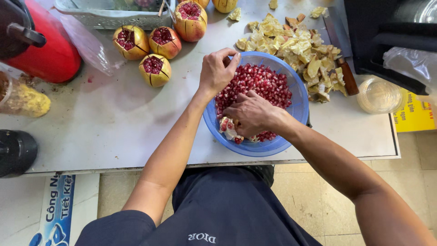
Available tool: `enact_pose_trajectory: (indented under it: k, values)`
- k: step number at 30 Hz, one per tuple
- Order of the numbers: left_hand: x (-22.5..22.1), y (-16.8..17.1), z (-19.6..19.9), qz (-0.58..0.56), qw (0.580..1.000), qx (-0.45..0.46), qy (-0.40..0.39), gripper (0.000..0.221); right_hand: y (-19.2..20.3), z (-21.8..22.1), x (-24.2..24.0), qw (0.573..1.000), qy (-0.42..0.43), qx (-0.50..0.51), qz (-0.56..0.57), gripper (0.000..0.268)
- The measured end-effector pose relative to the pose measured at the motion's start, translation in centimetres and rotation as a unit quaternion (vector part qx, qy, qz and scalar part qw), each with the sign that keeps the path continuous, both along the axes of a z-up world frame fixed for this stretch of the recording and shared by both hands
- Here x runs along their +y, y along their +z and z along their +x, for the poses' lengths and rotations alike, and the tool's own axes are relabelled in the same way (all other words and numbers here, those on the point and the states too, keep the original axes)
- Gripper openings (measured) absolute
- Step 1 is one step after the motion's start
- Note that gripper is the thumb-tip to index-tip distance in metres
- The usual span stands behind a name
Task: The person pulls seeds from pomegranate sections by hand and places them into a blue bowl while discarding peels onto the counter.
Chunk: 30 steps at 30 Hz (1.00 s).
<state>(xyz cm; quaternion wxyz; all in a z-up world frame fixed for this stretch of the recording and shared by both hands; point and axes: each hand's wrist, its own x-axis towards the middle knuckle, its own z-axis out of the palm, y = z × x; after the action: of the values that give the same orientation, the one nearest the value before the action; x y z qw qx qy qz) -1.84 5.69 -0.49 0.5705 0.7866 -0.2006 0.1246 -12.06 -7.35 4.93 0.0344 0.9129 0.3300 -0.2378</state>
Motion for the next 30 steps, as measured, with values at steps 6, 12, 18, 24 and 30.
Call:
enact_pose_trajectory:
  k: [6, 12, 18, 24, 30]
  values:
    - [0.1, 0.2, 0.0, 0.002, 1.000, 0.004, -0.005, 0.019, 0.7, 0.7, -0.7, 0.999, 0.018, -0.002, -0.042, 0.063]
    - [-0.1, 0.5, -0.3, 0.010, 1.000, 0.011, -0.013, 0.019, 0.7, -0.3, -3.2, 0.990, -0.037, -0.033, 0.131, 0.053]
    - [-0.2, 1.9, -0.8, 0.026, 0.995, 0.025, -0.089, 0.021, 0.6, -1.4, -6.5, 0.908, -0.189, 0.042, 0.371, 0.046]
    - [-1.3, 2.7, -2.3, -0.010, 0.935, -0.005, -0.355, 0.051, -0.5, -1.4, -10.9, 0.565, -0.489, 0.198, 0.635, 0.041]
    - [-2.8, 2.6, -3.1, -0.047, 0.938, 0.120, -0.323, 0.040, -2.5, -2.0, -11.5, 0.563, -0.568, 0.181, 0.573, 0.041]
